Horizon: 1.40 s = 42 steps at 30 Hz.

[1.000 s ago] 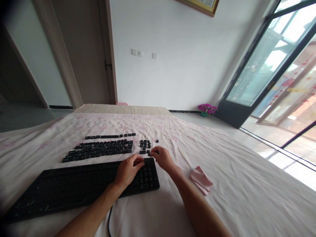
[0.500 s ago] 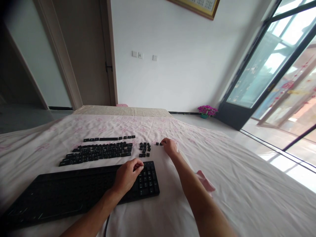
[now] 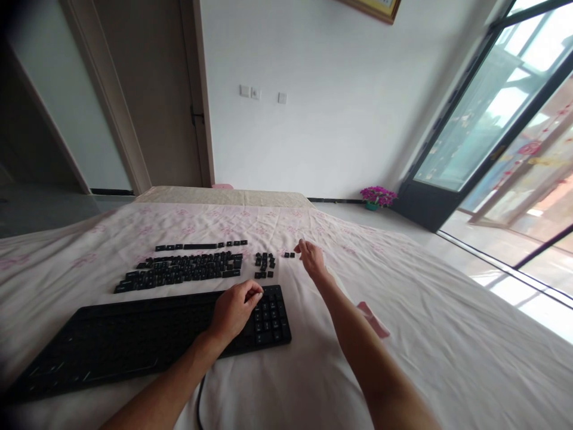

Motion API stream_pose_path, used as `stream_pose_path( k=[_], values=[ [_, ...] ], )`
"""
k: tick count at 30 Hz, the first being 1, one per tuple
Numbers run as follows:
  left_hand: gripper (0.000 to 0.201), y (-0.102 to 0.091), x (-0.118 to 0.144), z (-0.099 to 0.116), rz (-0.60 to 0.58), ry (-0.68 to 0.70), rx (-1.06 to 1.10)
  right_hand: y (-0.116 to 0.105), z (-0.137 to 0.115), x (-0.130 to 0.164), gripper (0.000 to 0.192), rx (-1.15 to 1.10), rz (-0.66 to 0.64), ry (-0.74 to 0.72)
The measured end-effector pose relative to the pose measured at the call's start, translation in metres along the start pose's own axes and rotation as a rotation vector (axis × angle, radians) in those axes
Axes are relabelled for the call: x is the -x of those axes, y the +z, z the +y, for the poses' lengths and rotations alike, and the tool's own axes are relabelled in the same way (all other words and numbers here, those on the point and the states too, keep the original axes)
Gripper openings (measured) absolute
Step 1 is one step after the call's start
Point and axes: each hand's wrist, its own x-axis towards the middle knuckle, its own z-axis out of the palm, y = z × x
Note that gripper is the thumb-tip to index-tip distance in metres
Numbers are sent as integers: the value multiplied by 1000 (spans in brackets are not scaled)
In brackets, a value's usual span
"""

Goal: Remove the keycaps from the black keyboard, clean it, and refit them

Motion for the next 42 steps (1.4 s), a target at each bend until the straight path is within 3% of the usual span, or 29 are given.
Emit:
stream_pose_path(
  k=[4, 8, 12, 17, 24, 31, 42],
  values=[
    [9, 0, 1, 0, 7, 13, 2, -17, -32, 30, 58, -212, -56, -183],
    [11, -2, 1, 3, -17, 7, 22, -21, -57, 67, 43, -373, -192, -150],
    [15, -3, 0, 2, -42, 19, 36, -14, -62, 89, 41, -530, -291, -76],
    [18, -3, 0, 1, -40, 57, -8, -4, -62, 94, 38, -555, -290, -155],
    [21, -3, 0, 4, -60, 79, -84, -3, -69, 93, 33, -395, -314, -499],
    [23, -5, 1, 8, -85, 70, -119, 5, -63, 94, 41, -457, -240, -319],
    [22, -6, -2, 8, -115, 83, -193, 10, -62, 98, 39, -436, -272, -454]
  ],
)
